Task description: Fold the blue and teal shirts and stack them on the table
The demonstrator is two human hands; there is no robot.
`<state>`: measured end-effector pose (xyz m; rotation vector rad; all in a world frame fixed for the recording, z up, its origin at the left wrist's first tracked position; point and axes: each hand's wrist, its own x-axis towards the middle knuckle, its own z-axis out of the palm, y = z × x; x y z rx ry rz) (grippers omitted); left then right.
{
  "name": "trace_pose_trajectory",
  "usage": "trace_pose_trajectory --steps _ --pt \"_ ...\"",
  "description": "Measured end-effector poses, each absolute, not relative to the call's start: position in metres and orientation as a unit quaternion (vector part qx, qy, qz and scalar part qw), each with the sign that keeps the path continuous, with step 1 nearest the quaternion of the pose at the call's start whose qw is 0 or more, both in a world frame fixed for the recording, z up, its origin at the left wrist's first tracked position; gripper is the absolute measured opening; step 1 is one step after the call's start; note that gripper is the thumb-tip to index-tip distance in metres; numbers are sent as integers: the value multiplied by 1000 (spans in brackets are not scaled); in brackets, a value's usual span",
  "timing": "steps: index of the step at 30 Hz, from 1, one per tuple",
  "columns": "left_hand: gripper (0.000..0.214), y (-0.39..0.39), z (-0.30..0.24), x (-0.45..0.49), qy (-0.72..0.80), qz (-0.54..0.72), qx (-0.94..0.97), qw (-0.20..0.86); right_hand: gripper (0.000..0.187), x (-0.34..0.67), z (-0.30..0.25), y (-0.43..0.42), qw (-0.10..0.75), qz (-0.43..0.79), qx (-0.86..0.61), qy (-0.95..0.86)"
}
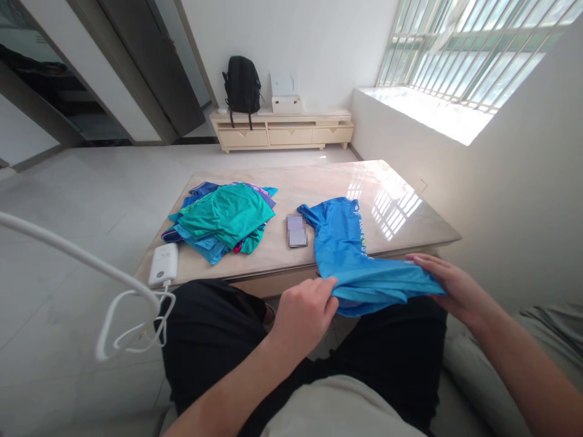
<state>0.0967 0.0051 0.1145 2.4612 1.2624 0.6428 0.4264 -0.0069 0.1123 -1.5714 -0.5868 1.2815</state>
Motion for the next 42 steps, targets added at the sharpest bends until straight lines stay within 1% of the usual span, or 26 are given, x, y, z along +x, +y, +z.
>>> trace_pose_trajectory --steps 2,3,5,7,9,12,13,15,18,20,23,27,30,32,34,37,39,42 --pt "34 -11 99 101 438 170 867 168 30 426 83 -28 486 529 -664 -208" --pt "36 -17 92 104 439 150 864 194 30 424 68 -38 487 527 -672 -183" --pt "38 -24 76 109 447 135 841 273 28 420 43 -55 491 517 -690 -126" --pt "38 -27 61 112 452 157 793 377 27 414 25 -67 496 508 -700 -81" --pt "33 -27 46 112 457 202 698 513 26 407 16 -76 492 508 -704 -71" --pt "24 -30 23 110 449 255 475 713 23 396 15 -83 484 513 -706 -63" --pt "27 -32 17 108 445 266 409 751 21 393 17 -84 488 515 -703 -54" --pt "35 -39 7 104 448 283 325 783 19 388 21 -87 502 517 -692 -34" --pt "43 -49 1 95 462 299 272 789 21 384 20 -94 507 513 -692 -35" --pt "43 -56 2 88 460 293 284 789 25 382 13 -103 501 505 -702 -44" --pt "40 -66 3 77 445 250 365 779 33 382 0 -121 488 486 -723 -60" --pt "50 -73 2 67 443 189 444 755 47 378 -7 -141 450 482 -741 -128" --pt "55 -74 0 63 445 159 499 727 57 371 -5 -148 422 512 -731 -158" --pt "57 -72 0 61 441 152 574 673 62 365 -4 -151 415 554 -708 -143" --pt "60 -69 1 60 430 155 647 611 60 361 -3 -152 405 596 -684 -109" --pt "63 -57 5 60 401 183 712 546 44 362 1 -143 397 634 -662 -42" --pt "56 -38 11 64 382 210 741 511 36 368 8 -127 422 643 -640 -10" --pt "39 15 29 76 368 246 779 444 32 385 26 -81 489 629 -604 -4"
